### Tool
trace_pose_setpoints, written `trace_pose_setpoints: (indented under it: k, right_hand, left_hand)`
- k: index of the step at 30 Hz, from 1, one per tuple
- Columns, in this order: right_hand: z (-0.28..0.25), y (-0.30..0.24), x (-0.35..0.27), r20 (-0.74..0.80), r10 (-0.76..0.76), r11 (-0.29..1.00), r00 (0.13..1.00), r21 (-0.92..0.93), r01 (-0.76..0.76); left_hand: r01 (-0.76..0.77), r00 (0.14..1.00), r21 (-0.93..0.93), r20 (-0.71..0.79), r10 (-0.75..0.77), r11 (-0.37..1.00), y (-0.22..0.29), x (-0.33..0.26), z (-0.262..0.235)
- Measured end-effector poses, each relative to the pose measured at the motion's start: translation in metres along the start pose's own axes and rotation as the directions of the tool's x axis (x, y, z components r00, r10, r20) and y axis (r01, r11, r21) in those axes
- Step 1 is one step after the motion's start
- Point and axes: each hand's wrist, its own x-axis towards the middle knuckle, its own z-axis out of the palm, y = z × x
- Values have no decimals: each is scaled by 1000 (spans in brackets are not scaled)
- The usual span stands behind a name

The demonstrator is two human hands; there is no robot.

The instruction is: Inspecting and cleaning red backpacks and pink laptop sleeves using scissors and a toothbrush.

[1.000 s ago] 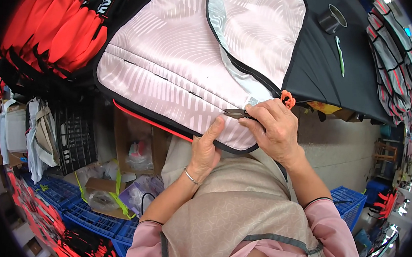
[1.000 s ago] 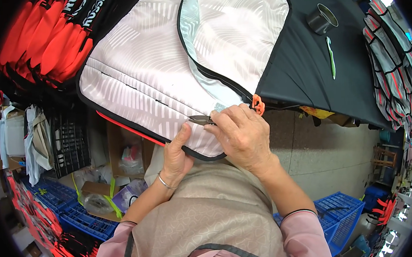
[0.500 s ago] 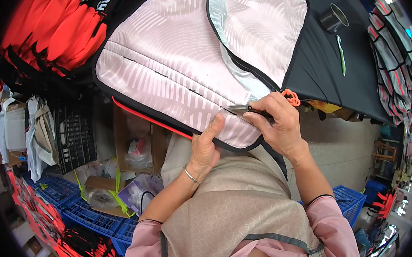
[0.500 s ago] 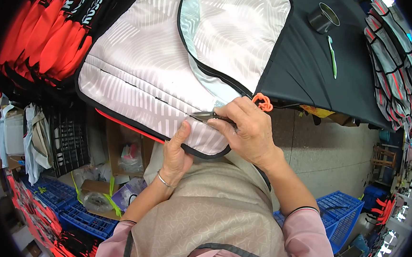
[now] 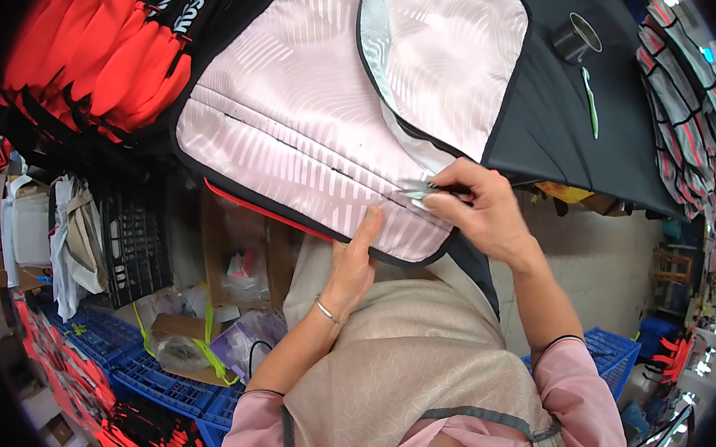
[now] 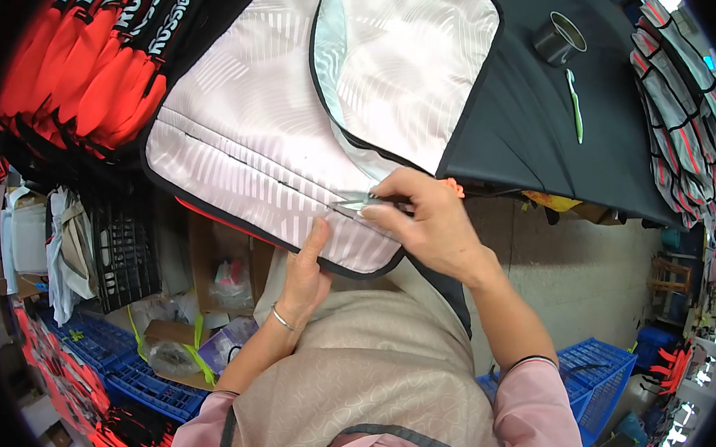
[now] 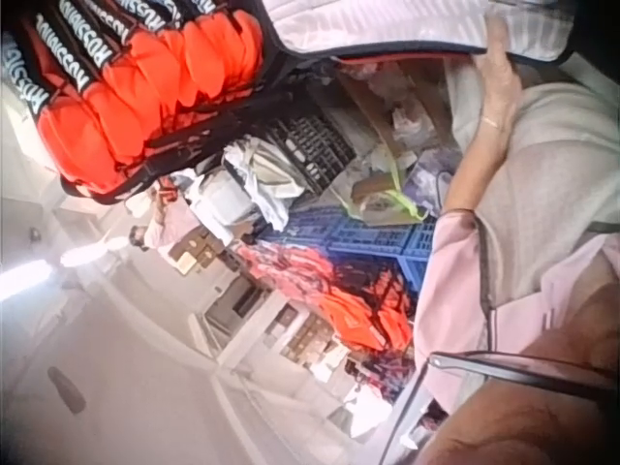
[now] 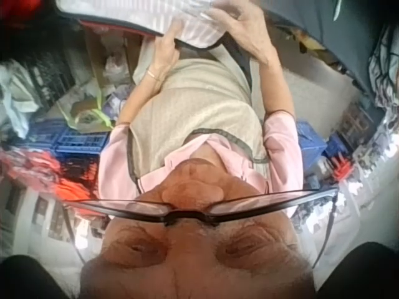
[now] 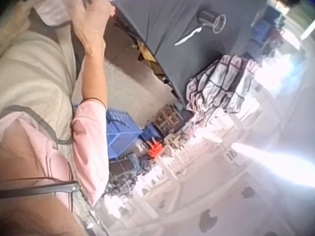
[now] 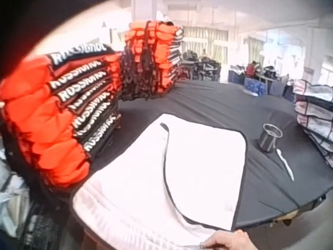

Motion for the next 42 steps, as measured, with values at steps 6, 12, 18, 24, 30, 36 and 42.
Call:
trace_pose_setpoints:
  k: [6, 12, 18, 24, 30, 36, 42]
  right_hand:
    - [-76, 26, 3, -419, 61, 841, 906, 510, 180]
    - [-63, 25, 25, -564, -82, 950, 822, 206, 236]
    - [-16, 5, 122, -383, -324, 939, 865, -245, 244]
    - [34, 45, 169, -393, -230, 917, 890, -395, 63]
    - [33, 53, 165, -370, -259, 908, 892, -407, 95]
    - [28, 48, 158, -304, -255, 925, 918, -353, 141]
    - [20, 40, 161, -329, -189, 936, 925, -345, 69]
  left_hand:
    - [104, 984, 542, -180, -5, 834, 48, -27, -40]
    - [-441, 557, 897, 237, 796, 41, 134, -18, -34]
    - [56, 586, 663, 583, 562, -747, 158, 73, -8]
    - [-734, 676, 592, 680, -282, -333, 0, -6, 23]
    - [-921, 361, 321, 916, -173, -221, 55, -5, 23]
    - [237, 579, 776, 370, 727, -584, 246, 52, -79]
    - [-230, 661, 667, 642, 389, -709, 177, 54, -19]
